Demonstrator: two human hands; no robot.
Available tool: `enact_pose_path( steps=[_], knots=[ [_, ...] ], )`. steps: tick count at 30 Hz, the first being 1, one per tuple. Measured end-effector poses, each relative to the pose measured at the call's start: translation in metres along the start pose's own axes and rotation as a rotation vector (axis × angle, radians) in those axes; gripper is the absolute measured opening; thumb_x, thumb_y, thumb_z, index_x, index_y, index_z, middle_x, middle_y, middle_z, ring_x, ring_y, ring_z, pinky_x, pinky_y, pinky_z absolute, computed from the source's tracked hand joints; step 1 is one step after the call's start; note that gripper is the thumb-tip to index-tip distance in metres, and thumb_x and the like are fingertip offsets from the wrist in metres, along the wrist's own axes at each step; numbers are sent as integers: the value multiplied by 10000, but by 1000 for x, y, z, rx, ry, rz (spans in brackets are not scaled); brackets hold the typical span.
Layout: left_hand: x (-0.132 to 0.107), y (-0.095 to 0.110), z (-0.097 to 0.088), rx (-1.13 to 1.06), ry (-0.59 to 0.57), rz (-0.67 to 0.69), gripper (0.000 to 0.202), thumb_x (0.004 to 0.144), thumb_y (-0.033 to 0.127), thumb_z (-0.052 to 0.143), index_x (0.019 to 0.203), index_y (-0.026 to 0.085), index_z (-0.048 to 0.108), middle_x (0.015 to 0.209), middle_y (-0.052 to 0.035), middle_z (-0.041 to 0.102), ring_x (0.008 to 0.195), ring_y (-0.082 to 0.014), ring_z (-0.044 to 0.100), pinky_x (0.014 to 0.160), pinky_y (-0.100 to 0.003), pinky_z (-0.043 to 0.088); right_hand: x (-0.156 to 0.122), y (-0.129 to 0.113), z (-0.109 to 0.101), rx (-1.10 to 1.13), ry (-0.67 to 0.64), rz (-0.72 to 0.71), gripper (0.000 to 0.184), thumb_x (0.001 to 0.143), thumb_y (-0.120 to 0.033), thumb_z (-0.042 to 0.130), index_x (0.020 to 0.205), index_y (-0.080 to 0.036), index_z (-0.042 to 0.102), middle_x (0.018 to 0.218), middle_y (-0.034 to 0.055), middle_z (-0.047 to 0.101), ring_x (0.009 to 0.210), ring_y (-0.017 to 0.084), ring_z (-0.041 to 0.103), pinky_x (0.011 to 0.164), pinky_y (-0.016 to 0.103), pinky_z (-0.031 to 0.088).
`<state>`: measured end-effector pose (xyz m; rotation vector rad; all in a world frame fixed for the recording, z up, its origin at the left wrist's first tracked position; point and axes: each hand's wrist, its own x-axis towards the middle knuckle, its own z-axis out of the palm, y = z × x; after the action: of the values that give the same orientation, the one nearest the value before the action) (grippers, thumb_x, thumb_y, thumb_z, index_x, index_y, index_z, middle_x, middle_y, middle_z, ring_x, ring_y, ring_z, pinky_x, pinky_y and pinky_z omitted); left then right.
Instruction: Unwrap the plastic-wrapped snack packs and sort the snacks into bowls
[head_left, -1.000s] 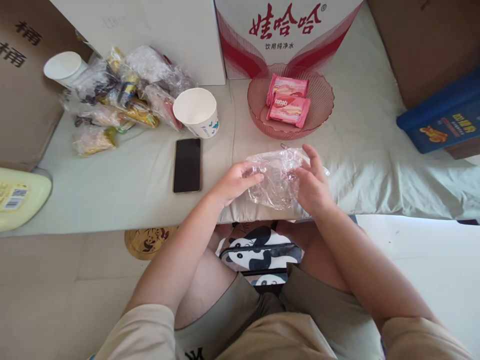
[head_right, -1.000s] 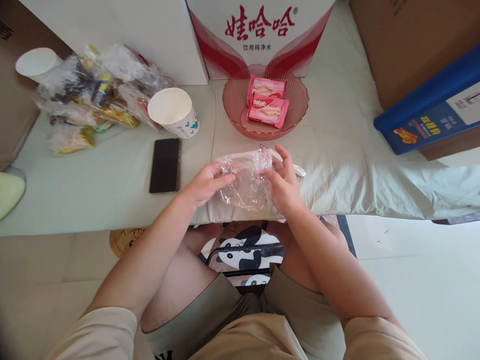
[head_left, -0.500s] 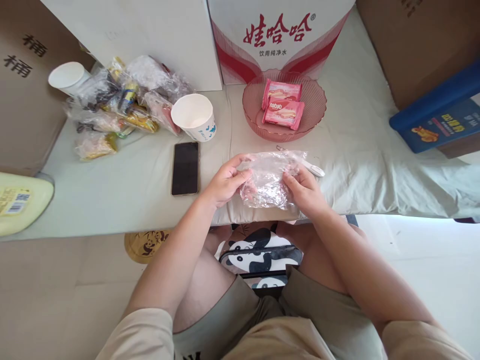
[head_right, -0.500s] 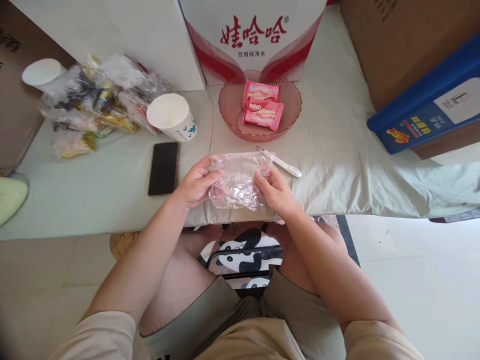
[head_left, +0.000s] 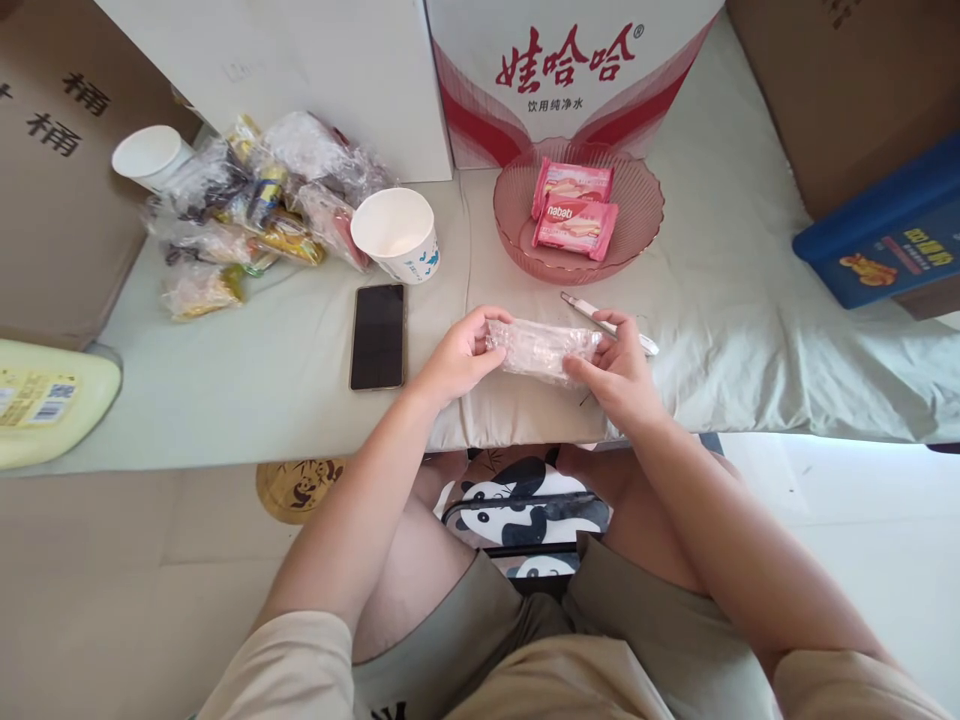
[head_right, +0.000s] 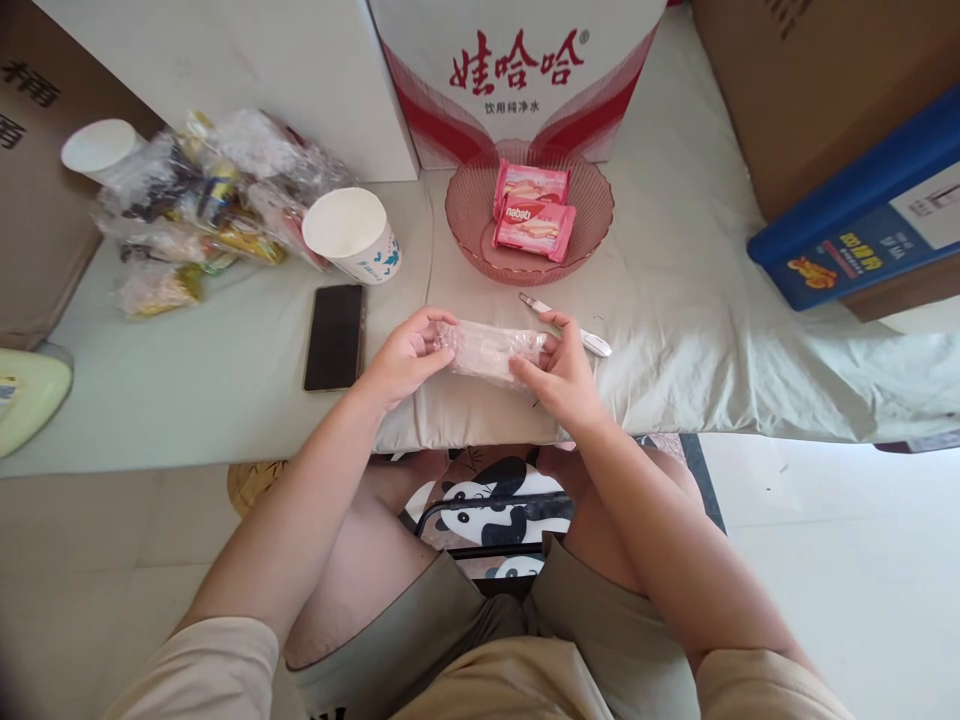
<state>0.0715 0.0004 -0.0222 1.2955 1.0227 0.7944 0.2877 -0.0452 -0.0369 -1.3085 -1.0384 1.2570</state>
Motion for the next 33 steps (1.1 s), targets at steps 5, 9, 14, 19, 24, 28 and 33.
enact_pose_path(
  steps=[5, 9, 14, 19, 24, 28, 33],
  knots=[
    [3, -4, 1, 136, 312, 103, 204, 751, 187, 660, 889, 203, 510, 913, 1, 602, 856, -111, 602, 800, -243, 492, 2, 1, -4, -135, 134, -66, 212, 777, -367, 681, 890, -257, 539, 769, -26, 586, 696, 153, 560, 672, 295, 462],
    [-3, -3, 19, 203, 119, 92, 294, 769, 330, 725, 968, 193, 557, 1060, -59, 651, 1028, -183, 624, 904, -312, 504, -7, -5, -2, -251, 56, -209, 203, 823, -388, 663, 792, -240, 528, 932, 26, 658, 879, 199, 601, 800, 341, 478],
    [-4, -4, 42, 99, -211, 83, 388, 830, 404, 691, 1118, 163, 593, 1098, -103, 699, 1015, -229, 664, 901, -356, 518, -13, 0, 4, -78, -175, -93, 253, 849, -464, 650, 839, -252, 512, 714, -25, 578, 630, 158, 541, 640, 325, 489],
    [-2, -2, 42, 160, -188, 170, 220, 890, 340, 565, 974, 158, 655, 854, -30, 682, 792, -168, 622, 737, -286, 476, -16, 1, 5, -162, 140, -193, 322, 737, -392, 774, 946, -258, 569, 860, -1, 647, 727, 165, 600, 634, 298, 502],
    [-15, 10, 28, 326, -216, 205, 188, 862, 324, 559, 907, 172, 659, 788, -6, 663, 745, -151, 597, 703, -272, 448, -25, 8, 1, -221, 51, -85, 364, 682, -476, 814, 820, -241, 573, 682, -29, 601, 555, 139, 522, 517, 274, 410],
    [-28, 20, 9, 515, 35, 170, 261, 892, 427, 545, 947, 201, 663, 884, -44, 717, 811, -191, 642, 752, -312, 472, -14, -11, 11, -281, 124, -172, 430, 652, -524, 808, 704, -243, 487, 625, -49, 532, 527, 125, 458, 524, 274, 375],
    [-34, 26, -10, 637, 29, 63, 234, 908, 345, 490, 962, 207, 671, 939, -97, 737, 906, -263, 685, 770, -365, 509, 38, -92, 89, -711, 107, -463, 296, 637, -237, 695, 617, -243, 400, 565, -64, 403, 526, 114, 337, 525, 285, 281]
  ],
)
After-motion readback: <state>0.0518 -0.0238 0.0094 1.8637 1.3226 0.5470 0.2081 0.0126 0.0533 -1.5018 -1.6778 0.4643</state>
